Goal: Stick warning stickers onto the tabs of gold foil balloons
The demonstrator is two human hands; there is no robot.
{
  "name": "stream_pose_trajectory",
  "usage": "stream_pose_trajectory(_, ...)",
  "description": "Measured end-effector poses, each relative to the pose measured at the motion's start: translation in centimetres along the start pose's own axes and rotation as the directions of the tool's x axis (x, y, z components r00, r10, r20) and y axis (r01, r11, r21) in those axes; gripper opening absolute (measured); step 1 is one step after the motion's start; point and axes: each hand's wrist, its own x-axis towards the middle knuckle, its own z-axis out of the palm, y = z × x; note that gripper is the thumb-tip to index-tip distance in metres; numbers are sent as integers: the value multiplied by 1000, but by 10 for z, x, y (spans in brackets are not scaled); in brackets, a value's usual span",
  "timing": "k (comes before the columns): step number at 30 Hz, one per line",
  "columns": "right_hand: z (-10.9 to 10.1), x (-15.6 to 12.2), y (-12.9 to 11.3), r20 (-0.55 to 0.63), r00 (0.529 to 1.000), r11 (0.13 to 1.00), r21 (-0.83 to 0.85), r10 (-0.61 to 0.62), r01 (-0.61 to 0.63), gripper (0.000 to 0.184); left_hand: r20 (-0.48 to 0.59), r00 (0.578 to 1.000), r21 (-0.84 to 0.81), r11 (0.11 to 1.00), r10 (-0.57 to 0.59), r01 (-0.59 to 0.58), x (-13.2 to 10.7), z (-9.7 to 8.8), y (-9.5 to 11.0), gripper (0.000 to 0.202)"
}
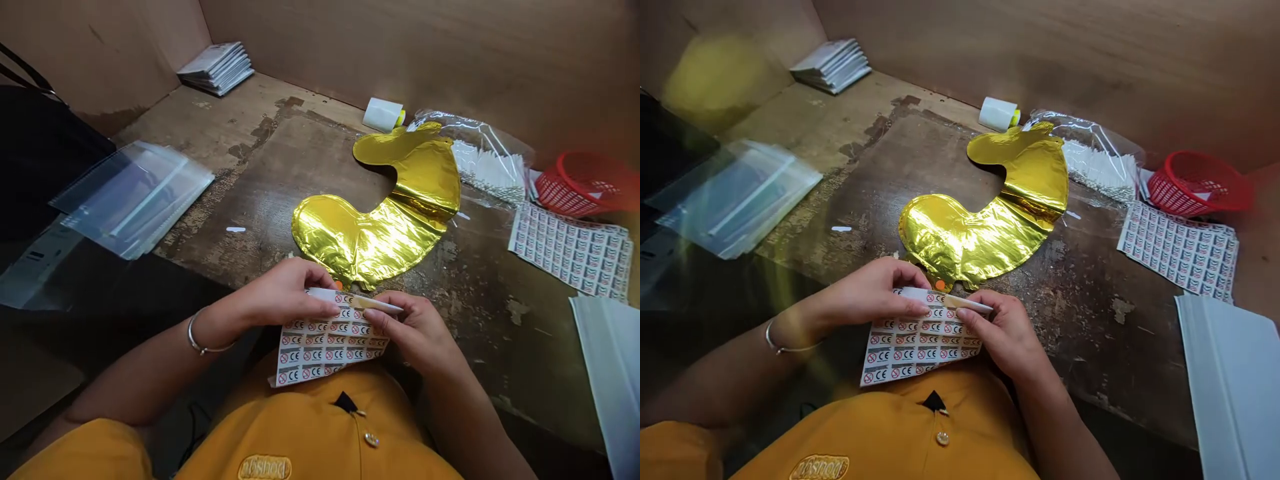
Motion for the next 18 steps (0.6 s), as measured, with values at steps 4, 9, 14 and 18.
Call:
stream_pose_trajectory(4,-3,-6,7,21,997,996,44,71,-72,31,29,997,-213,974,-73,78,0,1,-11,33)
stream_pose_trajectory(9,-4,-15,-2,-206,886,813,-520,-416,261,20,-8,1000,-177,984,-24,22,-1,14,-17,26)
stream_pose_trajectory(14,9,-14,-17,-23,711,508,-716,-702,478,20,32,998,-189,981,55,-48,-2,20,-17,28)
stream_pose_trajectory(18,20,-10,-13,-30,725,545,-680,-689,490,16,42,997,-227,972,65,-54,-2,20,-18,28)
